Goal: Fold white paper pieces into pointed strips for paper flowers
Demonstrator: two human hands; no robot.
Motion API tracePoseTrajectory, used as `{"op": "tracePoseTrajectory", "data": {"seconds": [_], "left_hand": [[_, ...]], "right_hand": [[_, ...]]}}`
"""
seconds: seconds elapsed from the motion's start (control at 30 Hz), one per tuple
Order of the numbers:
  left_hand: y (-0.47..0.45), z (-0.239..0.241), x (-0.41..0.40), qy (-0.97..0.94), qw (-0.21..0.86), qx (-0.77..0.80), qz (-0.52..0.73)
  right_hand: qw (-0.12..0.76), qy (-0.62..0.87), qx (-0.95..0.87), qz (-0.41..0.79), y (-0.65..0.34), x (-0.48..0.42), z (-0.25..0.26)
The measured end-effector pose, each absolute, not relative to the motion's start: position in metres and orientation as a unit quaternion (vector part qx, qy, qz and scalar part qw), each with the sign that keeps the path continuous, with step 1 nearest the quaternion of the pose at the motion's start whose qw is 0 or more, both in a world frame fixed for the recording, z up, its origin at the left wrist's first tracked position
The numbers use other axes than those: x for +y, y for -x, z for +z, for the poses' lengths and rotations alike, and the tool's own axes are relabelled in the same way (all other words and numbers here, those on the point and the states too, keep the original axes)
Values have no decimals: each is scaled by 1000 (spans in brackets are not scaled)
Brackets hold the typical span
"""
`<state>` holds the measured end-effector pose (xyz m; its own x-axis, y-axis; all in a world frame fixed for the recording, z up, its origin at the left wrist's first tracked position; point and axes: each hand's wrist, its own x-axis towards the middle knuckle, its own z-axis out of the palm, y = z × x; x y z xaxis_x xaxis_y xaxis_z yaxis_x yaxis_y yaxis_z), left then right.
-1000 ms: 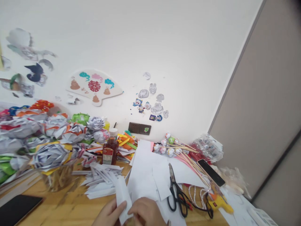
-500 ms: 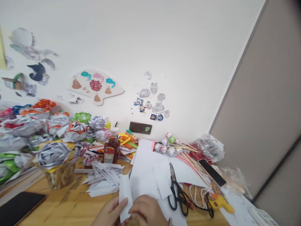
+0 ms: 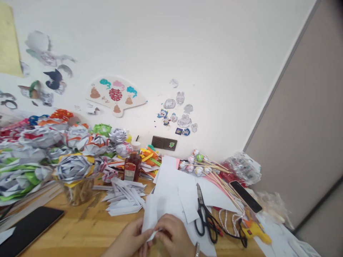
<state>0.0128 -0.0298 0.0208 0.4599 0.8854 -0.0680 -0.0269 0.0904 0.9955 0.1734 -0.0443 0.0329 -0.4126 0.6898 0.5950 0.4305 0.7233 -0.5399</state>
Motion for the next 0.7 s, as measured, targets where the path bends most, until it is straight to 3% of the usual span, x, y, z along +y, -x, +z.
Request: {"op": "tracePoseTrajectory", "data": {"seconds": [0.3,0.7], "left_hand": [[-15,30,-34,-583,635,384,331],[-16,23,-28,-556,651,382,349]], "right_hand": [[385,384,-824,156,-172,-46,30],[406,429,-779,210,-174,-42,25]]}}
